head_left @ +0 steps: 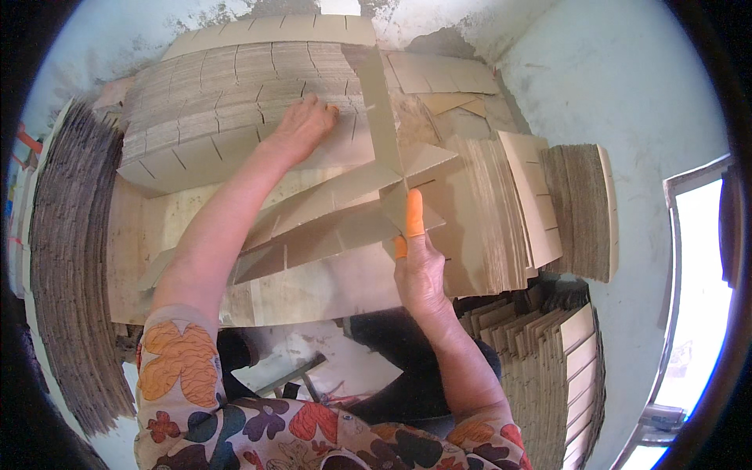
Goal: The person sits on the floor and folds pre-cut cardboard sheets into a grid-like structure. They repeatedly pick up flat sheets, fold them along scored lines, and place the finished units into a growing stack.
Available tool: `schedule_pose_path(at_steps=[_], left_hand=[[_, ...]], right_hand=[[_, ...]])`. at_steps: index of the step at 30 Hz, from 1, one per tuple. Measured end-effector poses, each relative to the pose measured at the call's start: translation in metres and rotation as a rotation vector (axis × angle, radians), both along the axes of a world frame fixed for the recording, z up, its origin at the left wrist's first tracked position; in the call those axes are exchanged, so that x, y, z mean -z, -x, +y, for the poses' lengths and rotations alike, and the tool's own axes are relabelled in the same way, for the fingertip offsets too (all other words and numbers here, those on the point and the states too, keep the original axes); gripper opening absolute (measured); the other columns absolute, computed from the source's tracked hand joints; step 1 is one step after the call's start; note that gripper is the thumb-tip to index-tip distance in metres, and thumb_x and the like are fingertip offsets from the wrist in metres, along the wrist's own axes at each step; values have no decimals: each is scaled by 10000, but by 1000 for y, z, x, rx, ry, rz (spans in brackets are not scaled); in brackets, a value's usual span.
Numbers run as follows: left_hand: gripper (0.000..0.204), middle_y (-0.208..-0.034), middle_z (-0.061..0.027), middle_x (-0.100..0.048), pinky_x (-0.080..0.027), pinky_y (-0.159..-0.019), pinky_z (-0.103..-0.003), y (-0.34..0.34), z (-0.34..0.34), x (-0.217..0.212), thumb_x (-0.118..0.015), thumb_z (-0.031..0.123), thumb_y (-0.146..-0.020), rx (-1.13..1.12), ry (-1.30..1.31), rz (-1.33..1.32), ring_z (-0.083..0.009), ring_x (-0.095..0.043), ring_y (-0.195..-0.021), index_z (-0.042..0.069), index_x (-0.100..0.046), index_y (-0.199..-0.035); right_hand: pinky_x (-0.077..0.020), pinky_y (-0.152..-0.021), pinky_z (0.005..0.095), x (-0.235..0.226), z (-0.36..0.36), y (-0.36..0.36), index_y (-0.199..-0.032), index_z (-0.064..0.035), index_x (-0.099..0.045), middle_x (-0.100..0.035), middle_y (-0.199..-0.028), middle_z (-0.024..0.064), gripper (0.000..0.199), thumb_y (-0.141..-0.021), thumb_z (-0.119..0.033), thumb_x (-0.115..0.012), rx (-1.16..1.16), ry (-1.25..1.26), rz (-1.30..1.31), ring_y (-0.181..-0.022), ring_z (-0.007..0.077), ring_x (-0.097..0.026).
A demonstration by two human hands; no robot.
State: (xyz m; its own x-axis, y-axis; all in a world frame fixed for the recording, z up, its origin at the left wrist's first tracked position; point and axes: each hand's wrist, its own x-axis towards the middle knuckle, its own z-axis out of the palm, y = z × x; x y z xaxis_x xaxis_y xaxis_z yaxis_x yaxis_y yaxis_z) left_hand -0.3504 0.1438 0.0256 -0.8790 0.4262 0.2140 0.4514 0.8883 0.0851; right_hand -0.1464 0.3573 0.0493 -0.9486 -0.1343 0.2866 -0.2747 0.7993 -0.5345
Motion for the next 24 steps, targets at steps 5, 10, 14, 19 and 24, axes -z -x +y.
schedule_pose_path(at_steps=[5, 10, 14, 19, 24], left_hand=[[110, -857, -164, -624, -505, -745, -419, -7, -9, -9, -537, -15, -764, 77, -106, 131, -318, -603, -910, 31, -588, -849], [84, -730, -154, -612, -503, -642, -421, -18, -8, -24, -556, -35, -726, 55, -136, 149, -323, -617, -791, 34, -586, -763], [76, -718, -157, -604, -495, -636, -427, -24, -5, -31, -550, -37, -726, 145, -220, 249, -325, -604, -762, 31, -580, -742], [69, -692, -154, -586, -495, -638, -427, -28, -5, -35, -548, -40, -724, 138, -273, 299, -324, -599, -751, 22, -573, -739], [63, -711, -161, -568, -482, -648, -447, -29, -10, -34, -568, -42, -718, 172, -303, 288, -344, -587, -759, 11, -559, -753]], right_hand=[[-513, -626, 449, 5, 3, -1, -1482, -96, -159, -585, -1061, 294, 805, -777, 95, -499, -55, -21, 89, -759, 425, -616], [-510, -576, 451, 1, 2, -3, -1475, -85, -181, -588, -1000, 306, 803, -764, 95, -508, -63, -23, -8, -676, 421, -608], [-502, -560, 461, -3, 1, -4, -1479, -91, -159, -590, -949, 311, 821, -759, 96, -507, -59, -60, 18, -650, 414, -604], [-501, -567, 469, -17, -1, -8, -1486, -108, -132, -591, -950, 312, 853, -748, 105, -503, -75, -44, -36, -656, 417, -604], [-499, -569, 470, -20, 0, -11, -1489, -116, -128, -593, -907, 310, 871, -738, 108, -509, -86, -64, 55, -655, 418, -603]])
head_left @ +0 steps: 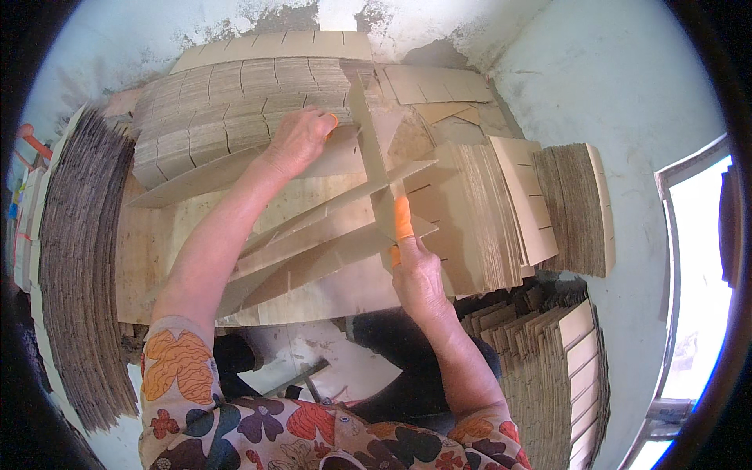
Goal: The person sits on the floor and folds pre-cut cardboard sheets into a grid-like structure. They repeatedly pick up flat sheets, fold them along scored lines, and place the finished units into a growing stack.
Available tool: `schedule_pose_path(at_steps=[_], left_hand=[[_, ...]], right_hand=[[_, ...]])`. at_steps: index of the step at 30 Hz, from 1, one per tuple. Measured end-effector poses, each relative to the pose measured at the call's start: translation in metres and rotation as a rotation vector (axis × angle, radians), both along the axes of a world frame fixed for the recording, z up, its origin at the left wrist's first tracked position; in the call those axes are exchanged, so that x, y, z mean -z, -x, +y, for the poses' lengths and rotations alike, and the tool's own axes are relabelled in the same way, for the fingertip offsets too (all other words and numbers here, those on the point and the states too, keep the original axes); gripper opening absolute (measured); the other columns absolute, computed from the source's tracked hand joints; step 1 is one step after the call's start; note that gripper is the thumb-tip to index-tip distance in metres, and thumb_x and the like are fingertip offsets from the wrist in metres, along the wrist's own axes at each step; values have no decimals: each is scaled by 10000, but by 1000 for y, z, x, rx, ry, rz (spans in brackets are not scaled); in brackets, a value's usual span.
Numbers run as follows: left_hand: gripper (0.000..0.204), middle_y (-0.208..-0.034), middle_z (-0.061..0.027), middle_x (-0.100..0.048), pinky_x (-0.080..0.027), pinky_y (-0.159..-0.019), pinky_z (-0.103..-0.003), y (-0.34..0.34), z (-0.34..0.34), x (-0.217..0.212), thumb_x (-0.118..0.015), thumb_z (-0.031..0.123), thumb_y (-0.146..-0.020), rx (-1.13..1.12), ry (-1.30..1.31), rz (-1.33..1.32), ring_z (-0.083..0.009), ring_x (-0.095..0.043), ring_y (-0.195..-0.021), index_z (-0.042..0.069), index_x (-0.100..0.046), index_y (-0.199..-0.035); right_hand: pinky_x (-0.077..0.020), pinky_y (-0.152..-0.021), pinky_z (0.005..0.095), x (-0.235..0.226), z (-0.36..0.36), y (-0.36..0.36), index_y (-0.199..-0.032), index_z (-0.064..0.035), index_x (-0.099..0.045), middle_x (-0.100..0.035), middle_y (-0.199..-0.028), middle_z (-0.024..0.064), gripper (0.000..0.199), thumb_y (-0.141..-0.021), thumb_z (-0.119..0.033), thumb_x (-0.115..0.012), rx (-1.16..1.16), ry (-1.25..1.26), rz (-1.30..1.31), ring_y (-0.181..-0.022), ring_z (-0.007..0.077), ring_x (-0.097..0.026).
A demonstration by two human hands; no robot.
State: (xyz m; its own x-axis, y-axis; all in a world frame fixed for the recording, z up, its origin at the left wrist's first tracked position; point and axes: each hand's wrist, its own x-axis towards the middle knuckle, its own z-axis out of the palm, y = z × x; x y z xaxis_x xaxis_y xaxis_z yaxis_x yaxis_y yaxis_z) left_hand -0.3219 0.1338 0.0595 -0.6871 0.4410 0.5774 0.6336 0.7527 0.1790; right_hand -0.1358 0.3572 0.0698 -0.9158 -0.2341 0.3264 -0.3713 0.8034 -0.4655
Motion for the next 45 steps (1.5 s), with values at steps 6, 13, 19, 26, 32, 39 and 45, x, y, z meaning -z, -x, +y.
schedule_pose_path(at_steps=[6, 13, 19, 26, 32, 39, 45], left_hand=[[73, -730, -176, -569, -475, -648, -451, -9, 2, -3, -568, -44, -708, -17, -118, 18, -349, -578, -748, 9, -579, -758], [44, -713, -143, -579, -477, -614, -415, -28, 7, -16, -617, 35, -742, 128, -70, 4, -323, -591, -710, 34, -600, -783], [124, -785, -139, -610, -468, -622, -409, -57, -5, -28, -696, 78, -732, -29, -216, -211, -335, -598, -744, 22, -605, -793], [189, -956, -211, -624, -473, -731, -451, -74, -25, 18, -660, 114, -791, -88, 62, -591, -375, -600, -885, 23, -619, -952], [363, -1021, -213, -629, -479, -799, -413, -148, -54, -24, -692, 191, -806, -150, -297, -376, -361, -602, -944, -11, -612, -1097], [385, -916, -174, -629, -496, -738, -402, -260, -82, -24, -758, 188, -717, -129, -17, -421, -340, -609, -851, 23, -642, -1045], [187, -764, -188, -613, -476, -618, -438, -274, -88, 34, -719, 91, -708, -187, -27, -411, -352, -598, -726, 20, -659, -871]], right_hand=[[-490, -567, 476, -2, 2, -3, -1488, -115, -137, -588, -865, 305, 879, -725, 117, -505, 8, 12, -115, -640, 416, -595], [-488, -615, 483, -10, 2, -6, -1487, -136, -158, -579, -851, 269, 898, -696, 127, -495, 24, -18, -224, -693, 413, -602], [-478, -672, 487, -56, 12, -21, -1461, -122, -252, -586, -862, 247, 824, -704, 140, -448, -26, -130, -231, -763, 409, -603], [-470, -750, 482, 14, 16, -9, -1433, -110, -311, -592, -867, 246, 772, -713, 136, -442, -128, -155, -313, -866, 407, -600], [-489, -779, 468, -9, 30, -15, -1290, -52, -473, -614, -970, 251, 514, -792, -45, -600, -173, -130, -253, -920, 395, -609], [-484, -815, 431, 4, 125, -1, -1122, 3, -554, -605, -913, 221, 452, -756, -209, -714, 503, -505, 95, -943, 377, -575], [-450, -859, 425, 40, 135, -3, -1011, -50, -577, -592, -1024, 187, 369, -732, -222, -746, 507, -656, 23, -1057, 322, -537]])
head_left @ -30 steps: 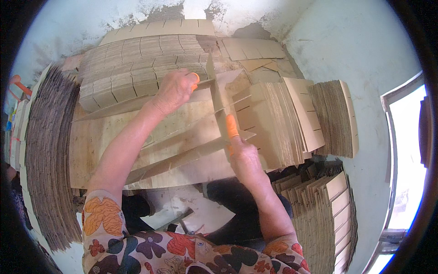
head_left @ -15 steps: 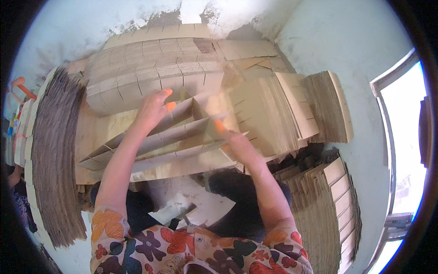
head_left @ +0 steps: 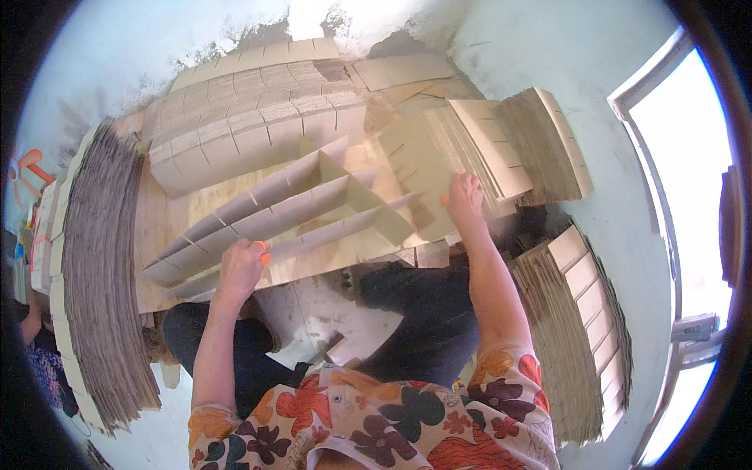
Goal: The person sits on the floor and folds pre-cut cardboard sheets into a grid-like structure. They repeatedly pick up flat sheets, fold them along scored lines, and place the finished units into a growing stack.
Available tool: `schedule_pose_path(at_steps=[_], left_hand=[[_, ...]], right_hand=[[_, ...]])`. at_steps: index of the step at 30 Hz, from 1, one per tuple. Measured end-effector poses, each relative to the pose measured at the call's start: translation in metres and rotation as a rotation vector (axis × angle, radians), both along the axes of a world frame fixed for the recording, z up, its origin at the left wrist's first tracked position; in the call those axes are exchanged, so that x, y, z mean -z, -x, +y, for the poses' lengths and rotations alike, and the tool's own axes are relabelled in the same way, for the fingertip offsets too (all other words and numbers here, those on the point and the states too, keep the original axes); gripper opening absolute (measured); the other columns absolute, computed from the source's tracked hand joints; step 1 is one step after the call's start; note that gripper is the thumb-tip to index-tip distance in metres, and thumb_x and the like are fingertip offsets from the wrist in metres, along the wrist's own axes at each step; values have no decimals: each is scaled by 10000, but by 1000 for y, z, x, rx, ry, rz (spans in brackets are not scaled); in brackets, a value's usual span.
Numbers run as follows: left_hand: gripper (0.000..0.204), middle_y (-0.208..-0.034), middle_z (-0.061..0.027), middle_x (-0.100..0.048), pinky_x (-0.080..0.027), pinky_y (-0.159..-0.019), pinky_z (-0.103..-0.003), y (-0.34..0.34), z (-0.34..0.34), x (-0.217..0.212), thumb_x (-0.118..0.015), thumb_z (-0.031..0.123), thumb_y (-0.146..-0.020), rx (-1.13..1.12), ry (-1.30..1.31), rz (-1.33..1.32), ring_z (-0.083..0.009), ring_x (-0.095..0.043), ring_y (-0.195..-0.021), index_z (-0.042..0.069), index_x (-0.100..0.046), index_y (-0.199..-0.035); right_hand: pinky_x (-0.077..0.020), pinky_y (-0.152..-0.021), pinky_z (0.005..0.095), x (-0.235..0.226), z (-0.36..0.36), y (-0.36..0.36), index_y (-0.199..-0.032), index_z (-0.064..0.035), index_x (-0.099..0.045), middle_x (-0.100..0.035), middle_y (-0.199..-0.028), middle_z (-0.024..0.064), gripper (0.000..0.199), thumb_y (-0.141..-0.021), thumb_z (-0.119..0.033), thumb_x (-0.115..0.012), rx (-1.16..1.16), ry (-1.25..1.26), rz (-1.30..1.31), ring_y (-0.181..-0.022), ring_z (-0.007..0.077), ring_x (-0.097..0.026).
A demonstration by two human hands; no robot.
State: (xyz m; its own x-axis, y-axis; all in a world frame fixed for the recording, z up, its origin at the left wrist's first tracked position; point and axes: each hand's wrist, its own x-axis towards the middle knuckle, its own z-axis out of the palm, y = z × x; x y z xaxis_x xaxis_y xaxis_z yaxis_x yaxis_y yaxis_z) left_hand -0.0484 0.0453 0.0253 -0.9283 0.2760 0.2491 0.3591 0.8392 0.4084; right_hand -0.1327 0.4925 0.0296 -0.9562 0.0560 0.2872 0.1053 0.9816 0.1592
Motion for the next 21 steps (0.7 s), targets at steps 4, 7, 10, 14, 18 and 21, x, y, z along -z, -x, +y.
schedule_pose_path(at_steps=[4, 7, 10, 14, 18, 21], left_hand=[[178, -749, -196, -603, -475, -612, -444, -2, 6, -8, -707, 87, -718, 35, -52, 14, -360, -594, -707, 24, -661, -879], [212, -747, -187, -604, -474, -624, -446, -8, 8, -12, -711, 100, -718, -1, -57, -30, -357, -595, -720, 22, -657, -908], [244, -745, -177, -607, -471, -632, -450, -14, 12, -18, -719, 120, -714, -13, -138, 34, -350, -595, -725, 28, -654, -930], [289, -766, -150, -595, -487, -598, -399, -13, 20, -14, -744, 138, -712, 36, -168, 128, -321, -604, -700, 75, -674, -985], [219, -706, -155, -607, -473, -593, -425, -10, 28, -1, -724, 112, -714, 11, -161, 123, -320, -597, -686, 51, -672, -918], [181, -694, -154, -602, -470, -571, -421, -10, 29, 5, -716, 88, -717, 5, -198, 158, -319, -597, -659, 53, -680, -891]], right_hand=[[-478, -779, 454, 12, 29, 10, -1015, -67, -543, -623, -931, 190, 375, -739, -228, -739, 2, 168, 61, -941, 354, -596], [-490, -713, 475, -7, 19, 8, -1029, -68, -516, -641, -858, 192, 357, -770, -216, -712, 142, 310, 108, -839, 373, -631], [-498, -688, 465, -42, -9, -4, -1069, -48, -477, -655, -897, 203, 338, -809, -143, -669, 99, 381, 322, -825, 374, -647], [-514, -694, 419, -111, -51, -32, -1240, -37, -477, -650, -985, 234, 448, -820, -46, -634, -289, 604, 341, -856, 386, -646], [-518, -720, 363, -137, -100, -59, -1326, -48, -473, -623, -1028, 278, 535, -814, 23, -612, -566, 771, 98, -876, 352, -663], [-516, -714, 344, -141, -122, -67, -1315, -48, -493, -615, -988, 297, 540, -798, 56, -608, -523, 822, -156, -847, 338, -671]])
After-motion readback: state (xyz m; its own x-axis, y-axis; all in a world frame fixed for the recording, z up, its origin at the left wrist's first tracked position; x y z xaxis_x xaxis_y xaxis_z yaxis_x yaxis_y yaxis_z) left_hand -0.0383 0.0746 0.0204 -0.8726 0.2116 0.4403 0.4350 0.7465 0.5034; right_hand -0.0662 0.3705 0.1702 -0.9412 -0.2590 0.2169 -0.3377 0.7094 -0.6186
